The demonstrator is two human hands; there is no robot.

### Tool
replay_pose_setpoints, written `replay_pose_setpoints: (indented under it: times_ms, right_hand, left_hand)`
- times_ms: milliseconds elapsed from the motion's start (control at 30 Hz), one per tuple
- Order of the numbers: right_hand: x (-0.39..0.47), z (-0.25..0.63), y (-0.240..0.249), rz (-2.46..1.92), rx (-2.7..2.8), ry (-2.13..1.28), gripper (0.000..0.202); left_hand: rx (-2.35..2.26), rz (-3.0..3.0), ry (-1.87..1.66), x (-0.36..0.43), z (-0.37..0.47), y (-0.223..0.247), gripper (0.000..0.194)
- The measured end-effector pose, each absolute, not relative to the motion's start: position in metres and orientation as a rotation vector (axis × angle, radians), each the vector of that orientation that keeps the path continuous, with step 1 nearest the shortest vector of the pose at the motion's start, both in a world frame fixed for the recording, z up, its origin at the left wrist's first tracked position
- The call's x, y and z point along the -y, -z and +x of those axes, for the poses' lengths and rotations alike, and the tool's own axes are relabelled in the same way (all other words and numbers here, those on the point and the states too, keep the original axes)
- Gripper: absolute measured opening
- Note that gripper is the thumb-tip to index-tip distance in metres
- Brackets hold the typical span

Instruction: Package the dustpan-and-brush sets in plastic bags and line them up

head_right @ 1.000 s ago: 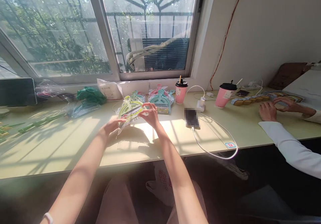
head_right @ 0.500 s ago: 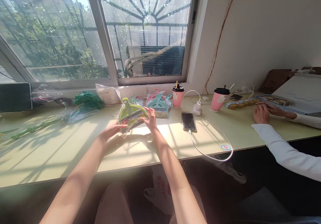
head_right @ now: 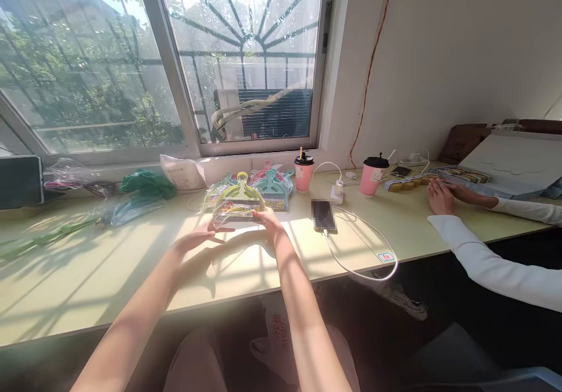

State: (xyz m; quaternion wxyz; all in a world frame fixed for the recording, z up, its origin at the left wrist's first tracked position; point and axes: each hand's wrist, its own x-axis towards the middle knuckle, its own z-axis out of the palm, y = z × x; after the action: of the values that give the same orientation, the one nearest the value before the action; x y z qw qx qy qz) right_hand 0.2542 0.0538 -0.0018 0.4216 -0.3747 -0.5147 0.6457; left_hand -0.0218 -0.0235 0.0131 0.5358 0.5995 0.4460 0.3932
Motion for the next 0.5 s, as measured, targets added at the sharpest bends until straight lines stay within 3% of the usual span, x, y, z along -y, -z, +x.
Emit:
replay_pose_setpoints:
  times_ms: [67, 200, 500]
  right_hand:
    - [-0.054, 0.253, -0.001, -0.952, 1.208, -1.641, 0.064]
    - [-0.058, 0.246, 0.0, -0.92, 1.293, -1.621, 0.053]
    - [-0.057, 0.247, 0.003, -0.938, 1.443, -1.635, 0.051]
  left_hand:
    - [-1.158, 1.451, -1.078, 0.022, -0.009, -0.012, 0.136]
    - [-1.267, 1.349, -1.382, 0.015, 0.003, -0.007, 0.106]
    - [-1.224, 1.159, -1.424, 0.011, -0.007, -0.005, 0.065]
